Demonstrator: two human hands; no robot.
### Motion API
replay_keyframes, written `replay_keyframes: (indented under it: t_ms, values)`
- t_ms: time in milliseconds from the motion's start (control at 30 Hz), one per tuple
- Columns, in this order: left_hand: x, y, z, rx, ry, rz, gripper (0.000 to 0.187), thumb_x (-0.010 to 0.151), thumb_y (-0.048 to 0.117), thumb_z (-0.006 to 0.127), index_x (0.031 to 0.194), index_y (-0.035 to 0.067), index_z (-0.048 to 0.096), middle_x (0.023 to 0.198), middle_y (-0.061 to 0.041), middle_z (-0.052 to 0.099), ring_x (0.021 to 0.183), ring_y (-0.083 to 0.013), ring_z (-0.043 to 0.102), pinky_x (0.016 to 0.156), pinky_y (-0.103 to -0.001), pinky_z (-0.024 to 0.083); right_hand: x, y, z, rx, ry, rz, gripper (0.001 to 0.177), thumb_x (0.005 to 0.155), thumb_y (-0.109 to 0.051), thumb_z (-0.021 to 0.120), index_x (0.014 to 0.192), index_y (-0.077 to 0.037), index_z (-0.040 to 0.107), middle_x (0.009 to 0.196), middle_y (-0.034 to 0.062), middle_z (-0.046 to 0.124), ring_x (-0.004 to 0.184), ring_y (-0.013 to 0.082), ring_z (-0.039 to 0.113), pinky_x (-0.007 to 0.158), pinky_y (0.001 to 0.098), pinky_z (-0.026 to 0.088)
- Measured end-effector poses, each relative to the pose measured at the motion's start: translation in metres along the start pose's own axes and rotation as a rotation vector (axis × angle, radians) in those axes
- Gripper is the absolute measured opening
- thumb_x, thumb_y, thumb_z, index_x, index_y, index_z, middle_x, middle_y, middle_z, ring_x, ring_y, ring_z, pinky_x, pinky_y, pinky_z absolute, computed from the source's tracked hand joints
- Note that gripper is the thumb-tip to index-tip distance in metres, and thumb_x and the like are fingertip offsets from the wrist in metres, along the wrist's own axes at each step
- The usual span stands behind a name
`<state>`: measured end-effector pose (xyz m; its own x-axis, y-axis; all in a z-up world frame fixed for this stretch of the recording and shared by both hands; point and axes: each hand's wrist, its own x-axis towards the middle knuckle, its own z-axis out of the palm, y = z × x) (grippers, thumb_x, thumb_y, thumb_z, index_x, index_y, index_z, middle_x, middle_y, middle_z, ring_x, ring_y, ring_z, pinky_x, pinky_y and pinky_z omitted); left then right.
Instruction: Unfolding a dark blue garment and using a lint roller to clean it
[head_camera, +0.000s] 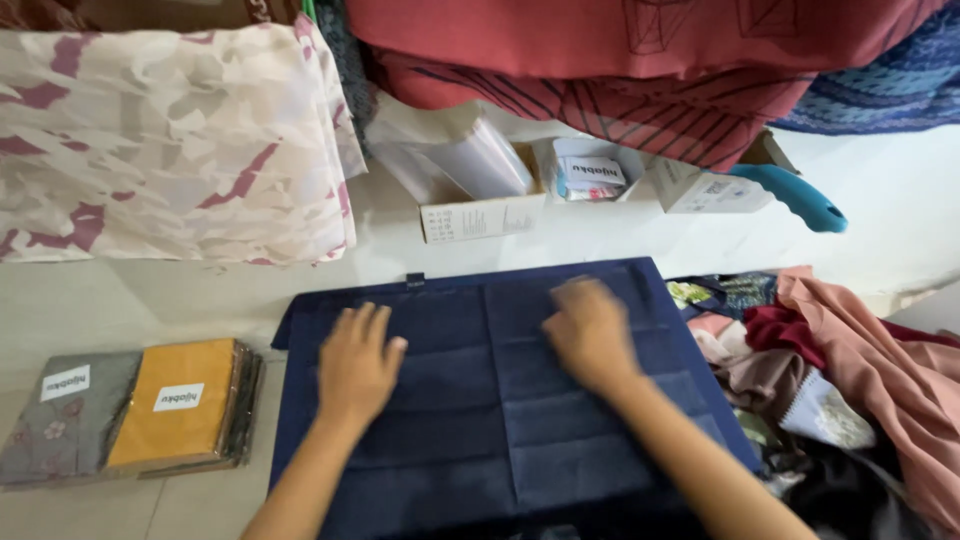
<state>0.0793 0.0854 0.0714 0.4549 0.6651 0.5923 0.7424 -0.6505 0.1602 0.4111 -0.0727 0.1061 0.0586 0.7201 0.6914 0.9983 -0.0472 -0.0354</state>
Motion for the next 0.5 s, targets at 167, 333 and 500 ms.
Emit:
replay_keyframes:
  t_ms: [167,333,500]
  values:
    - [-0.019,0.027,0.003,-0.012,-0.330,-0.077,0.063,0.102,0.053,0.047,0.153,0.017,0.050,0.159,-0.014,0.048,0.149,-0.0424,0.041,0.119,-0.060,0.033,-0.027,-0.039,0.006,0.066,-0.732,0.029,0.064,0.106,-0.058,0.037,0.162,-0.026,0.034,0.168,0.0118,0.027,0.155,0.0358,0.023,0.123,0.0592,0.019]
    - [-0.010,0.030,-0.017,0.022,-0.592,-0.178,0.068,0.103,0.065,0.034,0.162,0.031,0.034,0.171,-0.003,0.029,0.158,-0.0321,0.025,0.127,-0.053,0.021,-0.048,0.086,0.029,-0.154,-0.119,0.005,0.043,0.098,-0.058,0.055,0.134,-0.038,0.066,0.133,-0.0079,0.066,0.122,0.0219,0.063,0.092,0.0446,0.053]
    - [-0.006,0.036,-0.025,0.050,-0.695,-0.216,0.070,0.104,0.068,0.027,0.164,0.033,0.026,0.174,0.000,0.020,0.160,-0.0286,0.017,0.129,-0.051,0.013,-0.111,0.230,0.012,-0.344,-0.657,0.531,0.060,0.107,-0.066,0.025,0.162,-0.042,0.027,0.169,-0.0046,0.029,0.143,0.0440,0.043,0.110,0.0719,0.029]
